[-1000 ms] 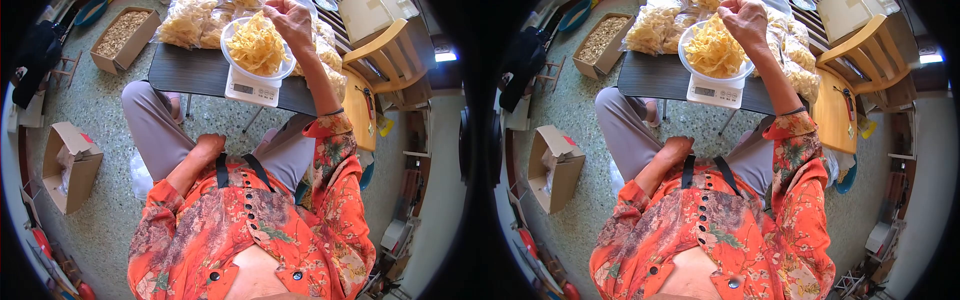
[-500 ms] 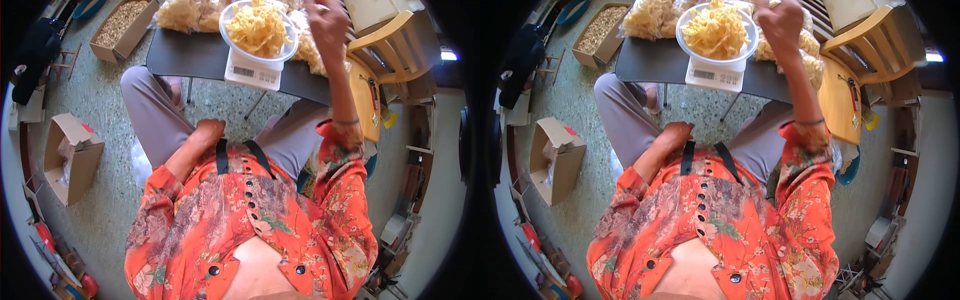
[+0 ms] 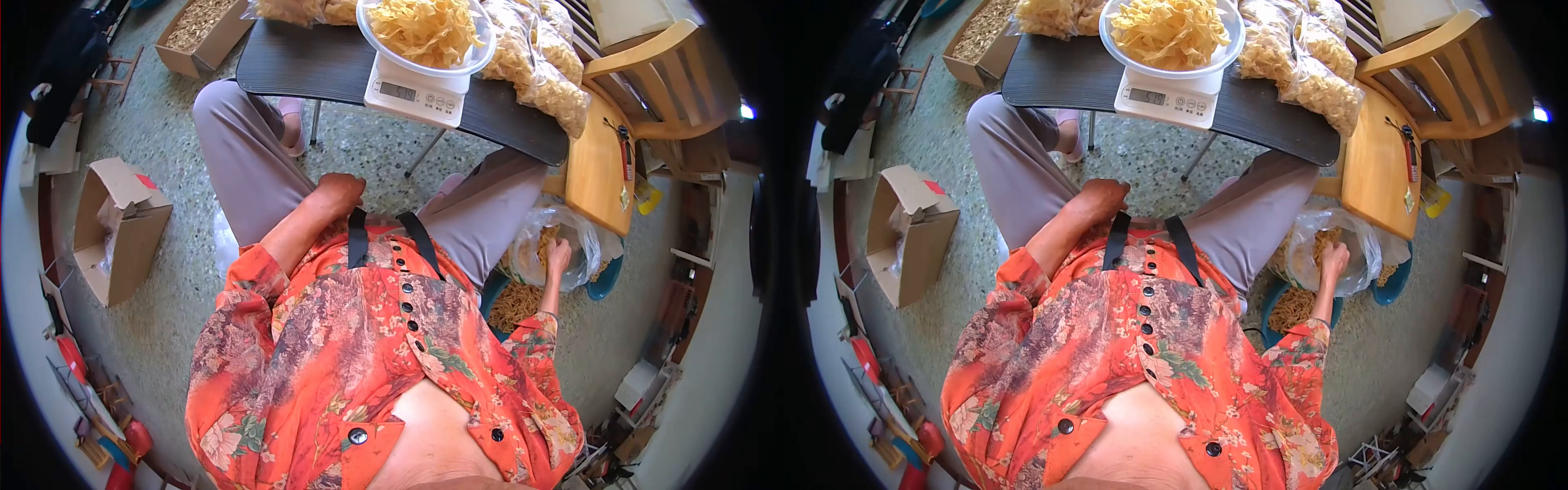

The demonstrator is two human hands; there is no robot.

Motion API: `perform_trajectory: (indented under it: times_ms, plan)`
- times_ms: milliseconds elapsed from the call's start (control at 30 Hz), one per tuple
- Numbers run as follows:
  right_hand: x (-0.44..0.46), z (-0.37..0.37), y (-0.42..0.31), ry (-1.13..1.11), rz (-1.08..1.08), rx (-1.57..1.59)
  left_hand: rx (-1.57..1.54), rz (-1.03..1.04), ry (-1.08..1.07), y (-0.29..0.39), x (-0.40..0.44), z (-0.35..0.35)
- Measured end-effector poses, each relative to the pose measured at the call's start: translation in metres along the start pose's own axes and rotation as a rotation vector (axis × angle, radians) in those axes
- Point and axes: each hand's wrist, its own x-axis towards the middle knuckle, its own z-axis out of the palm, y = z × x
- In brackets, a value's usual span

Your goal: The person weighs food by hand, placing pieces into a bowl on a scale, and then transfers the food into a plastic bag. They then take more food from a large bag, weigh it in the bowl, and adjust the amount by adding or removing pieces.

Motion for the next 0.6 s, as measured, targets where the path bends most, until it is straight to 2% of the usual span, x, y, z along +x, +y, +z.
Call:
perform_trajectory:
  times_ms: [67, 100, 200, 300, 433, 500, 600]
  plan:
    - [-0.009, 0.012, 0.019, 0.077, 0.119, -0.250, 0.007, -0.023, -0.007, -0.001, -0.002, -0.002]
    - [-0.011, 0.012, 0.023, 0.073, 0.112, -0.243, 0.011, -0.037, -0.012, -0.001, -0.003, -0.003]
    - [-0.008, 0.018, 0.038, -0.122, 0.248, -0.237, 0.001, -0.051, -0.006, -0.003, -0.004, -0.003]
    - [-0.009, 0.030, 0.042, -0.188, 0.341, -0.177, -0.001, -0.070, -0.017, -0.008, -0.003, 0.001]
    - [-0.019, 0.026, 0.017, -0.240, 0.352, -0.146, 0.014, -0.098, -0.063, -0.009, 0.000, 0.005]
    - [-0.021, 0.035, 0.031, -0.125, 0.220, -0.180, 0.024, -0.100, -0.057, -0.007, -0.001, 0.004]
    - [-0.018, 0.043, 0.056, -0.117, 0.211, -0.174, 0.033, -0.099, -0.060, -0.008, -0.003, 0.003]
